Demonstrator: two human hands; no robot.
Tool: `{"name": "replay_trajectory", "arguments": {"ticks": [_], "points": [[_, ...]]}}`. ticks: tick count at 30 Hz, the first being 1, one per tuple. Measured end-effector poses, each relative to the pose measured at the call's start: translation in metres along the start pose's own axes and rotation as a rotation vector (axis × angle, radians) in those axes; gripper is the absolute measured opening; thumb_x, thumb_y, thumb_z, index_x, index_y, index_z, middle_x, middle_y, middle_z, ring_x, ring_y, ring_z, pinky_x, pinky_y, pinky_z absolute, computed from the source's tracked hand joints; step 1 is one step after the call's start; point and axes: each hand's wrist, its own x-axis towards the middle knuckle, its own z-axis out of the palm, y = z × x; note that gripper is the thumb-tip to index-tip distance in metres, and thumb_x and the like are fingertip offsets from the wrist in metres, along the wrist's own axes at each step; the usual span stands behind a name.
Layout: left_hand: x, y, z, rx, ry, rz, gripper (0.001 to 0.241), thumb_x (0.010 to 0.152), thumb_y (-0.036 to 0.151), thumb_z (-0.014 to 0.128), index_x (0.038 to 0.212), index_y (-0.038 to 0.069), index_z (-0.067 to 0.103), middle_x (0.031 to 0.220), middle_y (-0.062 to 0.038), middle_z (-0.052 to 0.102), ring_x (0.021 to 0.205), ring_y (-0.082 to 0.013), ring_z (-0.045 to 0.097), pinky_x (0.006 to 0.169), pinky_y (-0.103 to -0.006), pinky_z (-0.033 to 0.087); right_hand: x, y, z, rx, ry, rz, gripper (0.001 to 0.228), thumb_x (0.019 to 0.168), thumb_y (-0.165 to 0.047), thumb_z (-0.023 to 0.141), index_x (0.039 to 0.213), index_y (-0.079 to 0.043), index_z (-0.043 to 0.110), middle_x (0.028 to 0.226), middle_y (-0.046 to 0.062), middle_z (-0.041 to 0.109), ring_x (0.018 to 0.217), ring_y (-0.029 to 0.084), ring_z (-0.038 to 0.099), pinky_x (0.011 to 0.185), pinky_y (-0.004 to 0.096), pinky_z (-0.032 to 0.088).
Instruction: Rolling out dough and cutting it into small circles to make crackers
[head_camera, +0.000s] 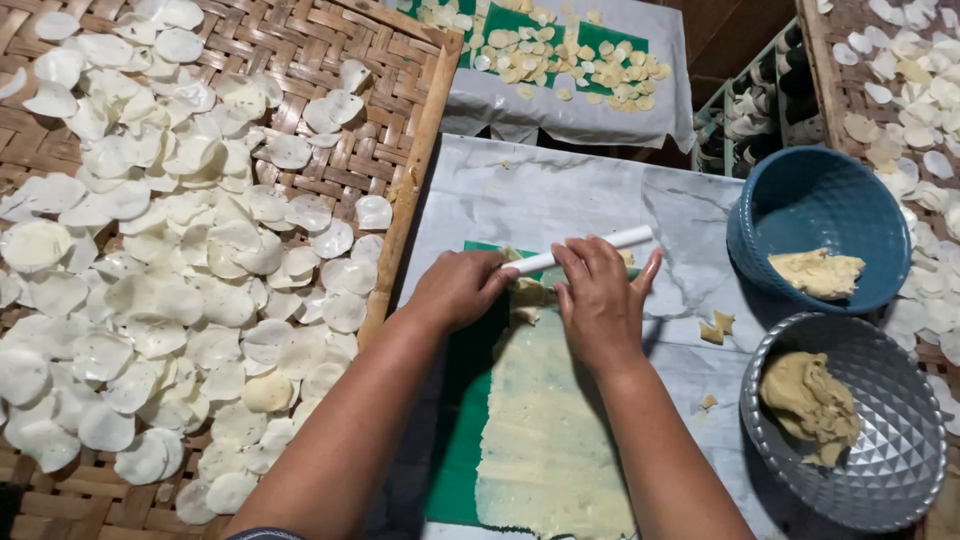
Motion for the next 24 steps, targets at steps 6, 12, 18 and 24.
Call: {"name": "replay_trajectory", "arguments": {"ticks": [6,12,18,24], "points": [[0.018,-0.041,0.026,-0.004,0.442,0.205,0.035,0.104,0.041,0.053,0.130,0.019,0.064,0.119,-0.012,0.069,0.119,-0.0344,0.065,0.106,-0.0482,0.048,-0.020,0.027,0.015,-0.034,-0.084,0.030,0.045,0.084,-0.031,0.074,0.127,-0.042,0.064,0.100,-0.010,0.059,0.107,0.014,0.058,0.115,0.053,0.030],[0.011,-0.009,0.043,0.269,0.361,0.118,0.054,0.111,0.041,0.034,0.152,0.008,0.046,0.159,-0.023,0.042,0.152,-0.0373,0.032,0.123,-0.0616,0.009,-0.027,0.002,0.016,0.045,-0.017,0.049,0.046,0.097,-0.044,0.061,0.142,-0.033,0.061,0.139,0.007,0.053,0.113,0.028,0.059,0.095,0.049,0.044],[0.035,-0.029,0.067,0.362,0.290,-0.007,0.063,0.109,0.047,0.029,0.162,0.012,0.029,0.170,-0.015,0.022,0.158,-0.0331,0.013,0.126,-0.0587,-0.001,-0.032,0.004,0.044,0.041,-0.169,0.127,0.060,0.108,-0.042,0.040,0.163,-0.019,0.031,0.170,0.015,0.027,0.150,0.029,0.035,0.113,0.053,0.028],[-0.016,-0.028,0.070,0.406,0.271,0.040,0.062,0.109,0.041,0.034,0.165,0.019,0.021,0.172,-0.009,0.016,0.158,-0.0282,0.011,0.125,-0.0536,0.001,-0.078,-0.022,0.016,0.117,-0.223,0.137,0.059,0.111,-0.042,0.031,0.162,-0.013,0.030,0.169,0.011,0.030,0.154,0.029,0.027,0.119,0.058,0.015]]}}
